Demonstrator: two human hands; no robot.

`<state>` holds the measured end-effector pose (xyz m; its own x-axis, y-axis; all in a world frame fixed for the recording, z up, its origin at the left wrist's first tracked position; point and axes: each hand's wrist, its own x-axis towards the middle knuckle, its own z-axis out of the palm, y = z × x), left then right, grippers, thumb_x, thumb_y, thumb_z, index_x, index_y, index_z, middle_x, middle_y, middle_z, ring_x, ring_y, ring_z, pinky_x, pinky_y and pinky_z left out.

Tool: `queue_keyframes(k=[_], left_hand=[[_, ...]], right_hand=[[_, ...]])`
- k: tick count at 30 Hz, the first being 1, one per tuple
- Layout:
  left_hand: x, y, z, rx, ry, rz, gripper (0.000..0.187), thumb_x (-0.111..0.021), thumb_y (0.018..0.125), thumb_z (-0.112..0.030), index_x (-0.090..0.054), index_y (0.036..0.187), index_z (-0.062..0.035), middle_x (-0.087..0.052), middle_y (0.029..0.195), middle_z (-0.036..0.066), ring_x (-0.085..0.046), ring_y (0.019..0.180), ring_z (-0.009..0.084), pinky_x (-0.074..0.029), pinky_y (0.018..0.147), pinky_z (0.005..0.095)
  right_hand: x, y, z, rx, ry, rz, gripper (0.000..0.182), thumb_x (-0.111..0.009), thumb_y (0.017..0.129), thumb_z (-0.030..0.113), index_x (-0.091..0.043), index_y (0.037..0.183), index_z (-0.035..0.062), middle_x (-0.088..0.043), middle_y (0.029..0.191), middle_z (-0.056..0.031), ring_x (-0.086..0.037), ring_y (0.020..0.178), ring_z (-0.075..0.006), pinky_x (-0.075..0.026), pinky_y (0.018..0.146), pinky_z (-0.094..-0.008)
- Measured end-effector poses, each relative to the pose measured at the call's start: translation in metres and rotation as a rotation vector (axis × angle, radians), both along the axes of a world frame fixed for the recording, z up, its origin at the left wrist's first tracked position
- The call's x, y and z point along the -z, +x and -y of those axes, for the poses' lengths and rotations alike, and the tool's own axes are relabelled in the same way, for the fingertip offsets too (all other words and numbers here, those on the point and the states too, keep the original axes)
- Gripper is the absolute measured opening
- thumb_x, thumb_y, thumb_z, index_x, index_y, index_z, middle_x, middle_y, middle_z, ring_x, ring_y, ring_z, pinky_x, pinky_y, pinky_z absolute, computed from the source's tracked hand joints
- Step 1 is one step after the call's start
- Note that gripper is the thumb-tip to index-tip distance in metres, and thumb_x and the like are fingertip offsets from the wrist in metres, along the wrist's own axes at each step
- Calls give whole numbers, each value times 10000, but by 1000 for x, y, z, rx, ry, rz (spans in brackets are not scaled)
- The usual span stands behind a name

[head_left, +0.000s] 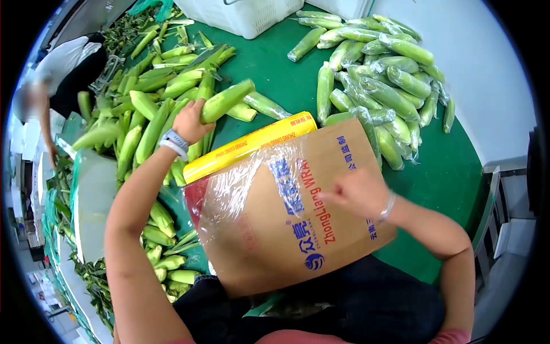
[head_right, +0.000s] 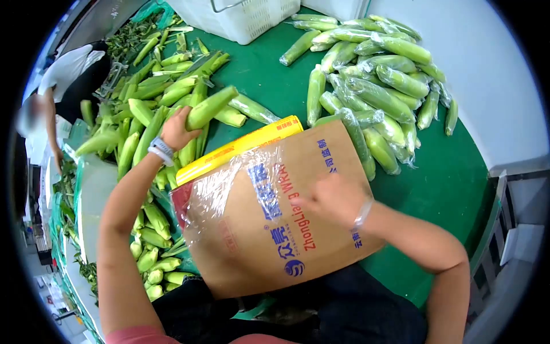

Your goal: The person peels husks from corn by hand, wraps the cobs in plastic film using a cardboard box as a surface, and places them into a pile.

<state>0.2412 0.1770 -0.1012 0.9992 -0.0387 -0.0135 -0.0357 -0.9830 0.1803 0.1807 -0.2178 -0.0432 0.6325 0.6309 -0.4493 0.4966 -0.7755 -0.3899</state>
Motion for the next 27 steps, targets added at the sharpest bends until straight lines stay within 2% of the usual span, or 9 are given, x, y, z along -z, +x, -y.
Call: queue_keyframes(k=[6,8,12,14,15,17,19,23,27], left_hand=[[-65,-116,61,115,-254,-1,557,-760,624,-257,-534,1063,-1,-565,927,208,-563,860,368,-459,787,409],[-53,-143,81,52,-240,67,604,-765,612,-244,-519,1117,-19,-574,965,185,-559,892,354,-451,810,405],[-55,-152,97,49,-171,118,609,-759,611,-224,-518,1145,-57,-573,973,179,-551,893,356,-447,821,418],[-50,-151,101,36,-193,72,609,-757,611,-218,-520,1152,-67,-574,975,177,-549,897,356,-446,823,420],[-42,-151,103,81,-235,51,618,-759,610,-216,-519,1158,-61,-573,983,175,-545,914,355,-444,830,418],[-40,-152,112,191,-267,66,601,-747,623,-223,-519,1152,-51,-574,1024,173,-546,971,357,-434,865,419],[-41,-147,122,217,-239,78,604,-753,615,-214,-520,1145,-44,-551,1043,170,-518,986,352,-429,860,426],[-49,-155,114,197,-291,423,562,-759,597,-157,-546,1102,-30,-537,1007,165,-500,960,357,-404,869,409],[-37,-232,95,106,-129,404,363,-761,628,-260,-507,797,-63,-467,856,104,-452,746,281,-352,649,369]], right_hand=[[22,-31,-36,19,59,127,445,-597,821,413,-628,721,-19,-640,791,-178,-631,763,-308,-515,645,-414],[20,-18,-26,330,154,-674,310,-602,833,291,-620,784,-15,-649,820,-133,-637,793,-247,-520,679,-407],[22,-12,34,510,412,-958,184,-597,821,184,-612,786,4,-644,834,-88,-631,725,-222,-520,666,-391],[13,1,63,433,1015,-1212,112,-608,815,114,-582,833,6,-604,885,-86,-586,892,-174,-460,856,-345],[9,7,61,434,1009,-1208,112,-608,815,114,-582,833,6,-604,885,-86,-586,892,-174,-460,856,-345],[-14,12,22,494,1543,-1107,91,-604,812,97,-581,823,9,-575,953,-84,-545,941,-174,-422,871,-317],[-22,4,-42,455,1464,-836,153,-598,827,163,-597,766,22,-569,927,-89,-503,1041,-205,-392,914,-344],[28,-16,-114,-156,848,283,515,-626,799,340,-475,1239,120,-490,1073,-134,-493,1014,-288,-351,930,-382],[34,-19,-124,-319,609,591,697,-640,737,449,-373,1347,245,-487,1102,-128,-464,1036,-306,-339,904,-452]])
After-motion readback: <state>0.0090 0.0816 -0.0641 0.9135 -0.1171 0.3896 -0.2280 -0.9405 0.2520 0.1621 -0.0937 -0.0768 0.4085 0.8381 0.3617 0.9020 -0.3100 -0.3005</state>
